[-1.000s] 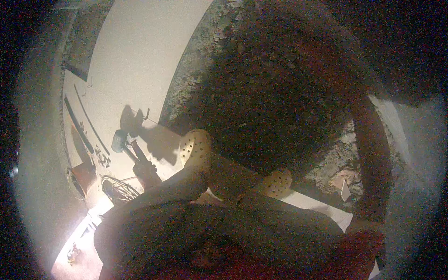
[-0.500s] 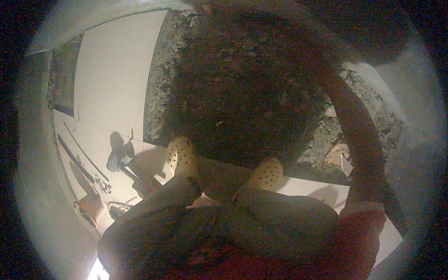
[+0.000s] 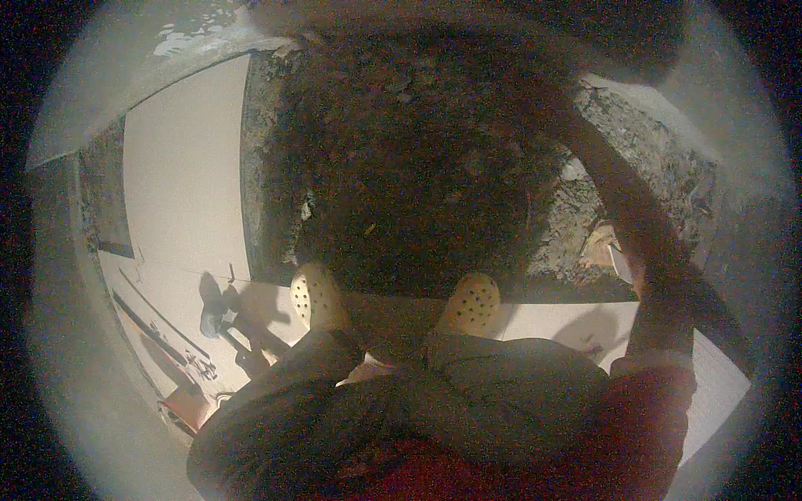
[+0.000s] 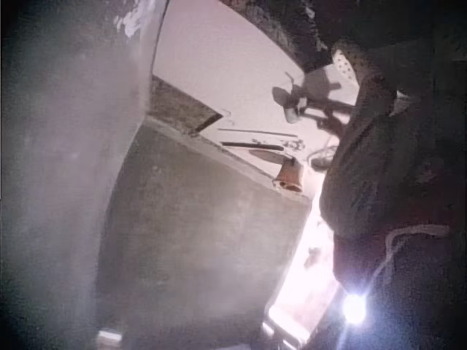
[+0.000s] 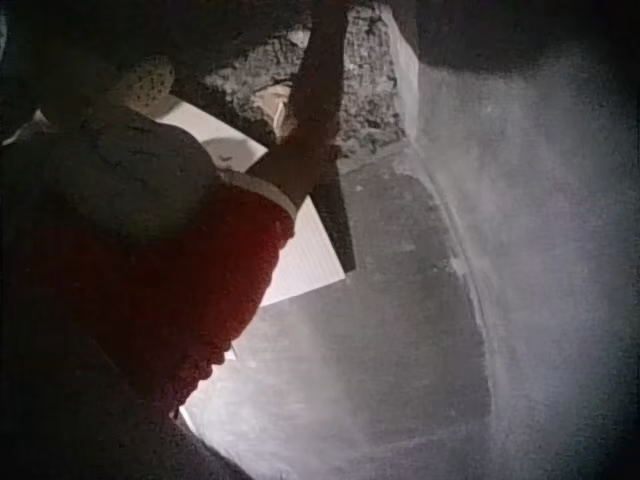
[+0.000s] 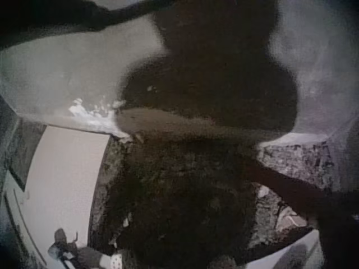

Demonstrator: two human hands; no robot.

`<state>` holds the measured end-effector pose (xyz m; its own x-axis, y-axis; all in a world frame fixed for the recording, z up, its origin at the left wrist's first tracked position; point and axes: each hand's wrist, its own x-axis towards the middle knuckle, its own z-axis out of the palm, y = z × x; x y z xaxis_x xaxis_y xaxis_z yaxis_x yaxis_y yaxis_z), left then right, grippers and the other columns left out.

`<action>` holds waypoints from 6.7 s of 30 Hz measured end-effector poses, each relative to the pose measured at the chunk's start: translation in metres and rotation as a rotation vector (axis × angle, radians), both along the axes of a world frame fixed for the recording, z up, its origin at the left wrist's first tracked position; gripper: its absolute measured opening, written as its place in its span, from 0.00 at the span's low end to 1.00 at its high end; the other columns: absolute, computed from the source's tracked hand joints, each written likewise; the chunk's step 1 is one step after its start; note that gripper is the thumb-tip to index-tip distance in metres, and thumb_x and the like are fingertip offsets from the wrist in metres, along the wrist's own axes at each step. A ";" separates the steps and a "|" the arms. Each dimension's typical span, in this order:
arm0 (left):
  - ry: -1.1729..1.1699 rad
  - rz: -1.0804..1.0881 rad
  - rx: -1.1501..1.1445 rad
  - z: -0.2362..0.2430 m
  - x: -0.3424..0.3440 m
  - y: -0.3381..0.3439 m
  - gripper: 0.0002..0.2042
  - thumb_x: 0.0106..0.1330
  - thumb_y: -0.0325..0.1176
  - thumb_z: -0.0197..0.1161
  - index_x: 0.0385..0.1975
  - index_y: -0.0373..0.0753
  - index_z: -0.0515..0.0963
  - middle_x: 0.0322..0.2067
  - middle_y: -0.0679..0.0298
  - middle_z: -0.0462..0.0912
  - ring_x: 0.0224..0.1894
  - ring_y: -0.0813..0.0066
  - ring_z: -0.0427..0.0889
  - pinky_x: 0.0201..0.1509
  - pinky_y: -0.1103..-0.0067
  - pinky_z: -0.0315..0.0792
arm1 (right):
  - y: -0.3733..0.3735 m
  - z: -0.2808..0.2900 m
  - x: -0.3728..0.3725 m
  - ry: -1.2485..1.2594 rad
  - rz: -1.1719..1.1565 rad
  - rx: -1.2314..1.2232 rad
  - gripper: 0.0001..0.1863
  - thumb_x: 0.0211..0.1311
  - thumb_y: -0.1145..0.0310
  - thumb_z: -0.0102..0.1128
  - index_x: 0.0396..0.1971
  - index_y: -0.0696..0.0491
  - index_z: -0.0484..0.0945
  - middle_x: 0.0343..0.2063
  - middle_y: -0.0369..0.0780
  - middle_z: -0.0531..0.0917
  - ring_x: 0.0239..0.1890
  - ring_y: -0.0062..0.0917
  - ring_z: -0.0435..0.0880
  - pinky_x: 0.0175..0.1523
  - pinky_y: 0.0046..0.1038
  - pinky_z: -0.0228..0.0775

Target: The person places white floor tiles onto a prepared subfloor, aligns them, and uses a hammer to tap them into place. The person also uses a trowel to spread and level the mortar or adhesive on the floor before laying additional tiles.

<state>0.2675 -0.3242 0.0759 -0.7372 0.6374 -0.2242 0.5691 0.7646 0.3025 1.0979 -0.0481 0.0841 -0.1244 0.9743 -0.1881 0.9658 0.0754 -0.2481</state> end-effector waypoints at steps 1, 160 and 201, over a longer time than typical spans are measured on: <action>0.010 0.008 0.006 -0.001 -0.002 0.001 0.35 0.68 0.53 0.67 0.58 0.27 0.64 0.46 0.44 0.71 0.51 0.51 0.73 0.57 0.59 0.70 | -0.010 0.013 -0.001 0.014 -0.045 -0.059 0.30 0.75 0.55 0.55 0.71 0.52 0.66 0.61 0.54 0.78 0.63 0.51 0.78 0.67 0.45 0.73; -0.942 -0.595 0.017 0.010 0.406 0.236 0.33 0.66 0.48 0.72 0.63 0.41 0.63 0.60 0.56 0.69 0.60 0.60 0.69 0.62 0.61 0.70 | -0.044 -0.110 -0.210 0.164 -0.065 0.586 0.26 0.65 0.56 0.62 0.64 0.37 0.71 0.56 0.41 0.76 0.62 0.39 0.74 0.47 0.45 0.83; -0.732 -1.546 0.264 0.077 0.537 0.173 0.18 0.71 0.37 0.66 0.57 0.35 0.78 0.52 0.53 0.80 0.55 0.56 0.78 0.60 0.64 0.72 | -0.295 0.005 0.087 1.323 -1.298 1.290 0.23 0.68 0.52 0.63 0.50 0.57 0.76 0.50 0.46 0.80 0.48 0.39 0.84 0.48 0.36 0.81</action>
